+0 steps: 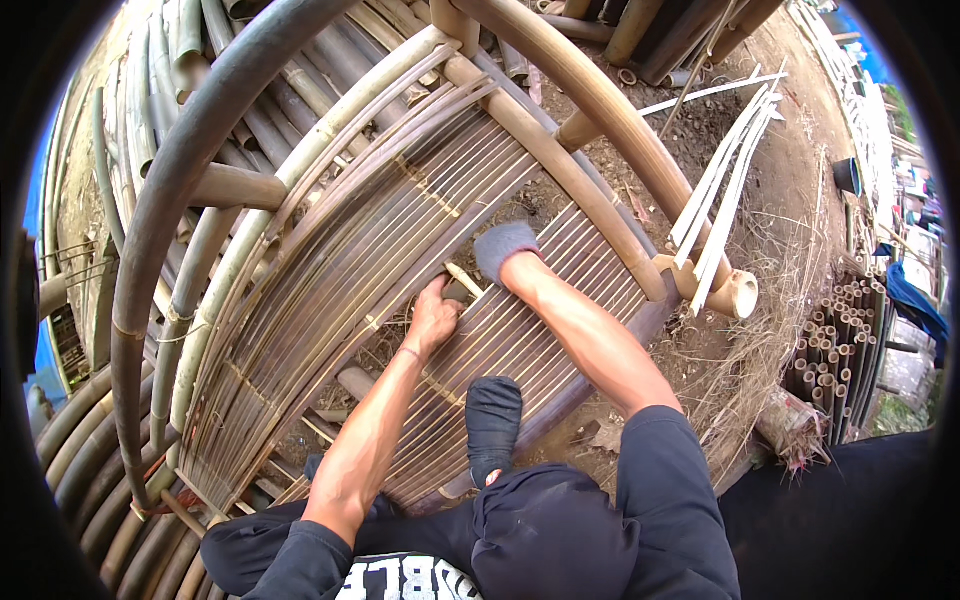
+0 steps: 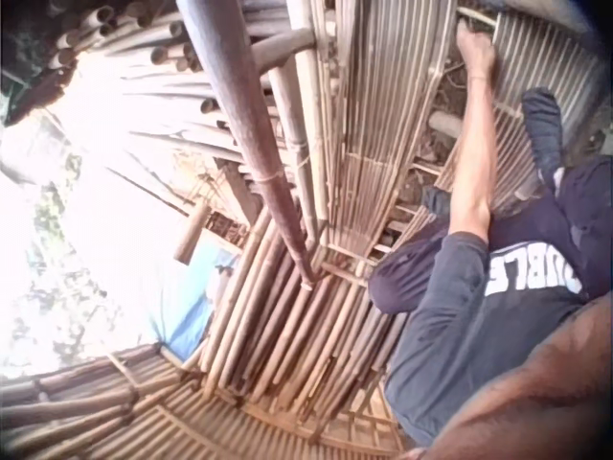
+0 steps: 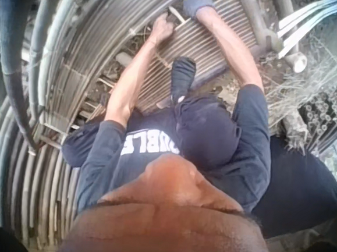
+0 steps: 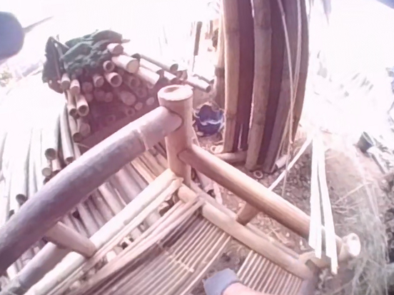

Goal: The person weaves thin bamboo strips into the frame of a bamboo chair. They interlace the strips through the existing structure, occasionally adjusting the position of the strips and the chair frame to continue the weaving process.

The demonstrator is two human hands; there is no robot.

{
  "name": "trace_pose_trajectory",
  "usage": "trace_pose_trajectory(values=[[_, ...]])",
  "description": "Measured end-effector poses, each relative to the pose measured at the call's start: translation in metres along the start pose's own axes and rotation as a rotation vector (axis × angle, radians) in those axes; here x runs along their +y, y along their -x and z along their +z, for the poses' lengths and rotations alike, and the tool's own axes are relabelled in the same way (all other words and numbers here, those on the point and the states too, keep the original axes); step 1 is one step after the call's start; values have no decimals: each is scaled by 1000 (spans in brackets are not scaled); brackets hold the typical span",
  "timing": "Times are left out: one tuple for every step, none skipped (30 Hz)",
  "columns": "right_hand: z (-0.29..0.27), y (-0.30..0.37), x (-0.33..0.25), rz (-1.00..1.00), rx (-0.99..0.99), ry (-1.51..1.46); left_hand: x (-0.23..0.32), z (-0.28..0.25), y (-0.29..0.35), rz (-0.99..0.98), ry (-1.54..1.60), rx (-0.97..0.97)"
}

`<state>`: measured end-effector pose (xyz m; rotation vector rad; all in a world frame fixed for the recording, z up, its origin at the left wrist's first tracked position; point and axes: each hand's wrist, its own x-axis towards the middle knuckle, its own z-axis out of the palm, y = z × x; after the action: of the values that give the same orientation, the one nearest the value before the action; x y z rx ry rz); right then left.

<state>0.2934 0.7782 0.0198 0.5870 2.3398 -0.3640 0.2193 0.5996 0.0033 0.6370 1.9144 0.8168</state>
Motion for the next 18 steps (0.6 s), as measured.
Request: trace_pose_trajectory(values=[[16, -15, 6, -70, -137, -177, -2, 10, -7, -12, 55, 0], [19, -24, 7, -145, -272, -354, -4, 14, -12, -79, 173, -45], [22, -30, 11, -190, -319, -345, -5, 18, -17, -144, 290, -92], [20, -34, 13, -237, -365, -335, -5, 19, -19, -209, 408, -137], [19, -34, 14, -280, -410, -325, -5, 18, -18, -262, 402, -132], [20, -28, 16, -332, -287, -295, -6, 15, -16, -313, 394, -128], [15, -21, 8, -285, -141, -281, -9, 6, -11, -375, 386, -107], [6, -2, 3, -221, 3, -268, 2, -2, 1, -326, 278, -38], [-3, 20, 4, -138, 149, -249, 10, -3, 8, -292, 275, -47], [-7, 35, -1, -200, 287, -328, 11, -10, 16, -266, 270, -39], [-9, 53, -1, -254, 427, -405, 19, -16, 23, -236, 267, -38], [-5, 67, -4, -306, 568, -482, 27, -23, 30, -204, 303, -100], [-4, 84, -5, -334, 609, -514, 32, -26, 34, -152, 343, -185], [2, 96, -6, -365, 648, -543, 32, -29, 35, -99, 384, -269], [8, 109, -8, -394, 688, -572, 33, -32, 34, -47, 424, -356], [14, 126, -11, -325, 723, -671, 36, -35, 32, -58, 413, -450], [18, 144, -15, -178, 652, -965, 36, -37, 31, -11, 404, -431], [22, 166, -16, -21, 569, -1254, 36, -37, 30, 36, 395, -414]])
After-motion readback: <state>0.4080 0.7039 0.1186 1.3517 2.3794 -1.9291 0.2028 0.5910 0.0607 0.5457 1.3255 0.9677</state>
